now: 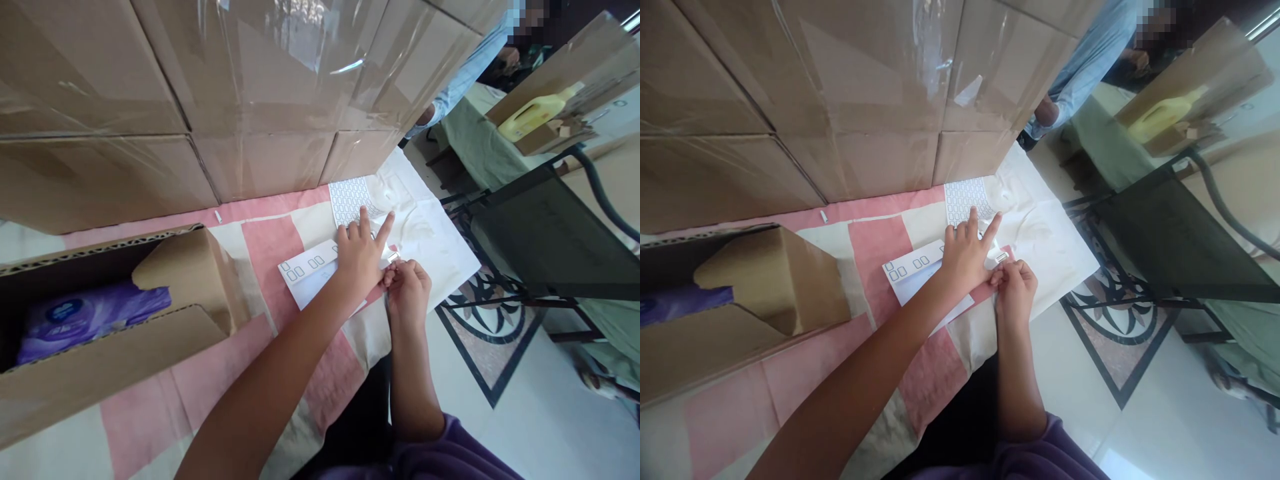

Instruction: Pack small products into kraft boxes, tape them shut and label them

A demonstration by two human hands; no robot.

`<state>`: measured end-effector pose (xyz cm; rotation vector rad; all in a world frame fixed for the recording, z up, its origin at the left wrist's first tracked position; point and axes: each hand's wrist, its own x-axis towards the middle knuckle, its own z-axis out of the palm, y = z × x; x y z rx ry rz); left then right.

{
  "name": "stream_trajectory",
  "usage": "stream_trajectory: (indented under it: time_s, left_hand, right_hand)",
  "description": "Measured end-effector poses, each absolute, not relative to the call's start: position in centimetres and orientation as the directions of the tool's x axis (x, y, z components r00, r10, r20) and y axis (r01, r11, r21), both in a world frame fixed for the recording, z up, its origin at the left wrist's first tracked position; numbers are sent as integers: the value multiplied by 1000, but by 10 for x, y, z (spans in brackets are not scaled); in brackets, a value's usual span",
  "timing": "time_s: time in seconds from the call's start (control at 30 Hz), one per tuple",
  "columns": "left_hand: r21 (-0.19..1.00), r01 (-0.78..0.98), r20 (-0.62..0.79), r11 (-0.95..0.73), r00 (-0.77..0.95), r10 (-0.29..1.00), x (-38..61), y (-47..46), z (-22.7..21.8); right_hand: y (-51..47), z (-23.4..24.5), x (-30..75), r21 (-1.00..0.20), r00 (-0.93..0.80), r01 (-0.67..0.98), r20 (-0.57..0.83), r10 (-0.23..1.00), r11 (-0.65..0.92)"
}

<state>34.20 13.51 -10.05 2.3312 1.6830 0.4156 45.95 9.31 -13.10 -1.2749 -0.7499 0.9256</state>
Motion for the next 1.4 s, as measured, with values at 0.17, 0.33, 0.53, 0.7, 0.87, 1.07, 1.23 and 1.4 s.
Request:
stream_trajectory:
  time_s: [0.17, 0.33, 0.53, 0.7, 0.87, 1.07, 1.23, 1.4]
  left_hand:
    - [342, 886, 83, -312, 303, 949, 341, 135, -98]
    - [335, 890, 60, -308, 307, 950, 341, 136, -98]
    - [365, 875, 87, -318, 308, 947, 342, 136, -101]
    - [357, 877, 108, -321, 302, 947, 342, 136, -104]
    - [349, 884, 93, -312, 299, 950, 342, 136, -105]
    - [341, 884, 104, -320, 303, 947, 342, 136, -105]
    - [326, 888, 76, -323, 317, 946, 340, 135, -98]
    - [330, 888, 77, -321, 314, 946, 338, 135, -97]
  right_hand:
    - [93, -130, 457, -984, 467, -171, -34, 884, 52]
    - [93, -129, 456, -987, 483, -153, -41, 875, 38]
    - [92, -127, 455, -991, 491, -131, -43, 870, 25]
    - [91, -126, 453, -990, 500, -135, -45, 865, 27]
    - [90, -129, 452, -992, 494, -103, 12, 870, 72]
    - [92, -133, 453, -989, 487, -75, 73, 871, 125]
    - [93, -135, 453, -988, 459, -87, 73, 885, 127]
    - [92, -134, 453, -984, 436, -140, 41, 899, 113]
